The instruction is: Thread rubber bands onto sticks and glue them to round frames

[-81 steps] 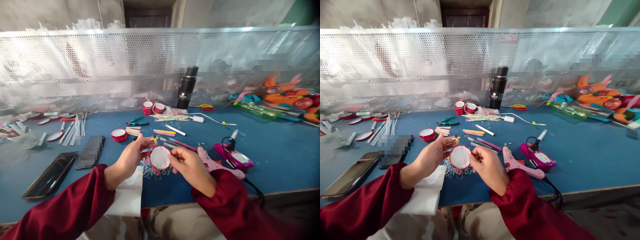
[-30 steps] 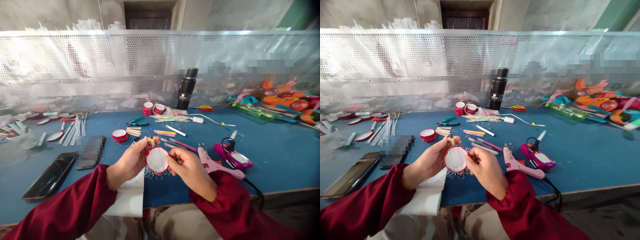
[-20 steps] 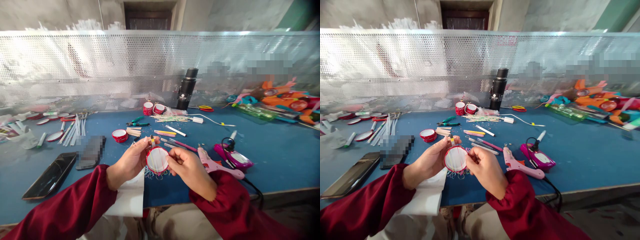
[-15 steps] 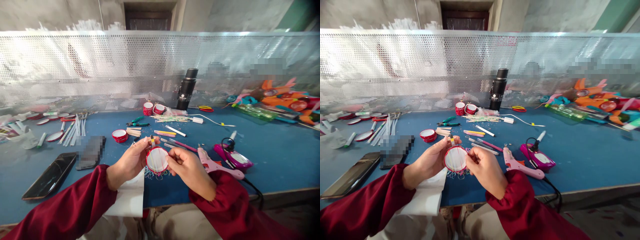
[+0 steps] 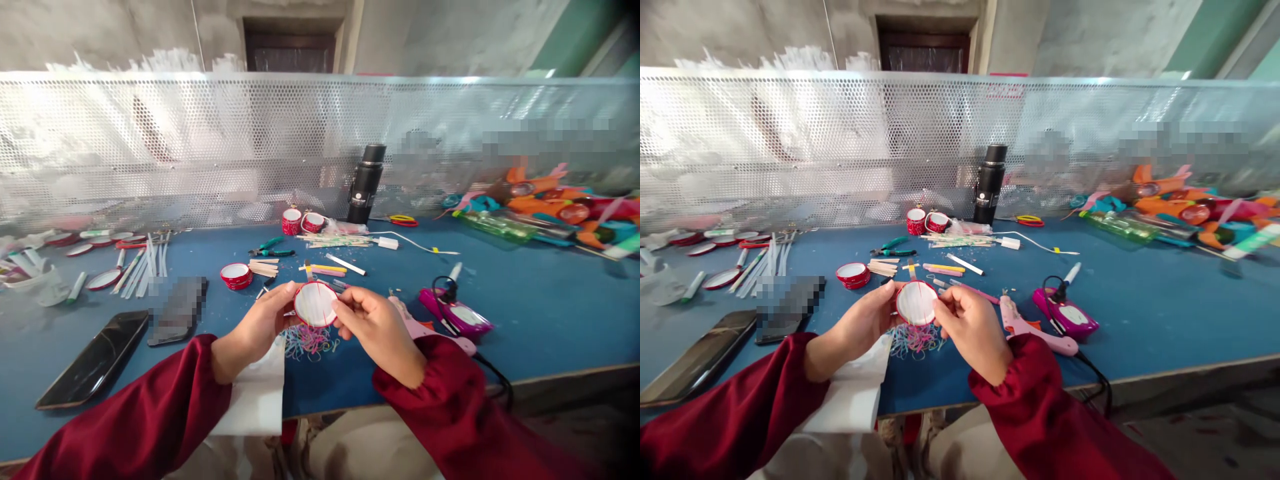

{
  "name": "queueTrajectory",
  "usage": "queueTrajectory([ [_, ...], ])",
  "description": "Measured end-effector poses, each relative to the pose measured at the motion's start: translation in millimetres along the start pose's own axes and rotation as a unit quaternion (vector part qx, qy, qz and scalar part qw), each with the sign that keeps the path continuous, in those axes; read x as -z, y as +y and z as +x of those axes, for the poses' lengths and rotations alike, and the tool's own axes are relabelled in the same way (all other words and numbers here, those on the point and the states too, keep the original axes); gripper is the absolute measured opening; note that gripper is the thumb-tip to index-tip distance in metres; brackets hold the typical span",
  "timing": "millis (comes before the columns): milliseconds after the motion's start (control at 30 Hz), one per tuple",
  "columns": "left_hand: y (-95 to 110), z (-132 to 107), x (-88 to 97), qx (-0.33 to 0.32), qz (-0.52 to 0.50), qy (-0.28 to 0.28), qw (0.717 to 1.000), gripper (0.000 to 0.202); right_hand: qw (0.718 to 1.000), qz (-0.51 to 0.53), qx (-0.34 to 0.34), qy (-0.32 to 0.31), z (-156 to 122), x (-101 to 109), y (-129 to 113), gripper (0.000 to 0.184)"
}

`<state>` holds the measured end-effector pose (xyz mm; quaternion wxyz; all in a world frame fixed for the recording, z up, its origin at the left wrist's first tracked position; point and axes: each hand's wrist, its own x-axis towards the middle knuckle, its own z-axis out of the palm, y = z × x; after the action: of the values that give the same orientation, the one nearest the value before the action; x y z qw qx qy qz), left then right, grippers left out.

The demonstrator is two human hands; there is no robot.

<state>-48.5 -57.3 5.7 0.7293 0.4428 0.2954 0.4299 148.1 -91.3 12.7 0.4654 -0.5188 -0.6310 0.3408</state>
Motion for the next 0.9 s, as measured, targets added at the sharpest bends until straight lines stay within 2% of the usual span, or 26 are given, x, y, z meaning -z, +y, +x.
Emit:
queueTrajectory([
  [200, -5, 4, 2.6, -0.007, 0.058, 0.044, 0.997, 0.047, 1.000, 0.010, -0.015, 0.017, 2, 1, 0, 0.033],
  [400, -10, 7, 4.9, -0.006, 0.070, 0.021, 0.997, 0.048, 1.000, 0.003, -0.001, 0.008, 7, 5, 4, 0.037],
  [500, -8, 6, 3.8, -0.008, 0.057, 0.023, 0.998, 0.048, 0.997, -0.054, 0.044, 0.038, 7, 7, 4, 0.035],
  [567, -7, 6, 3.4, -0.015, 0.054, 0.025, 0.998, 0.048, 0.983, -0.132, 0.101, 0.078, 5, 8, 2, 0.039],
  [633, -7, 6, 3.5, -0.020, 0.059, 0.026, 0.998, 0.049, 0.956, -0.214, 0.169, 0.108, 4, 6, -3, 0.049],
  [733, -7, 6, 4.1, -0.022, 0.070, 0.032, 0.997, 0.052, 0.918, -0.293, 0.245, 0.107, 4, -1, -11, 0.059],
  [900, -9, 8, 4.7, -0.026, 0.071, 0.027, 0.997, 0.056, 0.886, -0.366, 0.270, 0.089, 7, -18, -18, 0.059],
])
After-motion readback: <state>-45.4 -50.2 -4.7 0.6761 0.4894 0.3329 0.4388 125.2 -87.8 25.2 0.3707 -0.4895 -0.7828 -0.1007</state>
